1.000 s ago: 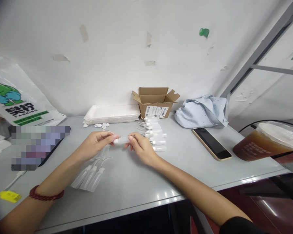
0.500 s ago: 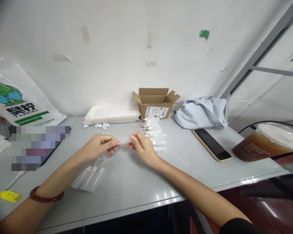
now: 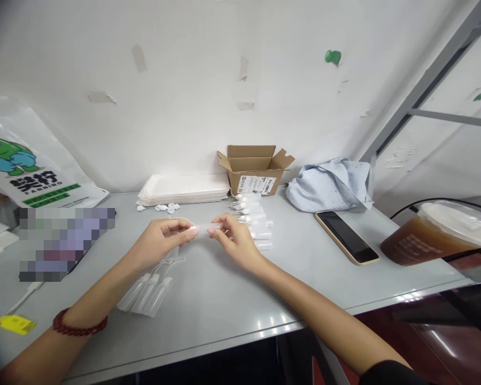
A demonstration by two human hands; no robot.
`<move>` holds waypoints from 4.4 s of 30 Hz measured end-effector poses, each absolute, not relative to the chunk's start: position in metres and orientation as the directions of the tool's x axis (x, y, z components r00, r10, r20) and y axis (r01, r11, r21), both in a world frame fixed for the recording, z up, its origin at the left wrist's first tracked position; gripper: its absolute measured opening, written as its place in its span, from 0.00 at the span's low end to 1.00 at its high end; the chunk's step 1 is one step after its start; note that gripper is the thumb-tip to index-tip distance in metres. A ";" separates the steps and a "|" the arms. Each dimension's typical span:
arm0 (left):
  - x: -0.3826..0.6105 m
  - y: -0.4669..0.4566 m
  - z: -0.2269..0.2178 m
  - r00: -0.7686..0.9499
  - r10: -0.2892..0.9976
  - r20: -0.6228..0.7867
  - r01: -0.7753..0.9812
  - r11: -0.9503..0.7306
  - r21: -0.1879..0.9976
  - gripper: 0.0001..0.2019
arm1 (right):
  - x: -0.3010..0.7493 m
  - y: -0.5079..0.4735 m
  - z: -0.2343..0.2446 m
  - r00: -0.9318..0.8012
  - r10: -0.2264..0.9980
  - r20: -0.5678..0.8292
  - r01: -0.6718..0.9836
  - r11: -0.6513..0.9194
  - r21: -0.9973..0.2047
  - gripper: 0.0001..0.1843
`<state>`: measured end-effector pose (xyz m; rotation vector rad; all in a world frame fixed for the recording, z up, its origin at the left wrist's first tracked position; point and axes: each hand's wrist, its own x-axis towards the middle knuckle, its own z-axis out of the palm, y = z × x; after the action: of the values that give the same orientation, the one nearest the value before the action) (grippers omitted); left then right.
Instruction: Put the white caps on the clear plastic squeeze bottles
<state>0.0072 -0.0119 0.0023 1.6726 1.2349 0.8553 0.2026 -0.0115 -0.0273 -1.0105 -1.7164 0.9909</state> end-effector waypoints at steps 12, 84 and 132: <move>0.006 -0.010 0.002 0.432 0.888 -0.160 0.275 0.039 0.961 0.21 | 0.203 -0.013 -0.030 -0.241 0.898 0.368 0.245 0.424 -0.872 0.12; -0.032 0.021 -0.019 0.188 0.936 0.296 0.885 -0.292 0.363 0.15 | 0.237 0.018 -0.019 0.029 0.757 0.653 0.498 0.555 -0.666 0.14; -0.036 0.024 -0.012 -0.102 0.963 0.250 0.734 -0.097 0.672 0.13 | 0.242 0.028 -0.020 -0.019 0.743 0.669 0.702 0.486 -0.520 0.23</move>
<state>-0.0363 0.0237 -0.0124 1.8563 1.8621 1.0120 0.2423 0.0277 -0.0205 -1.2334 -1.7377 0.0507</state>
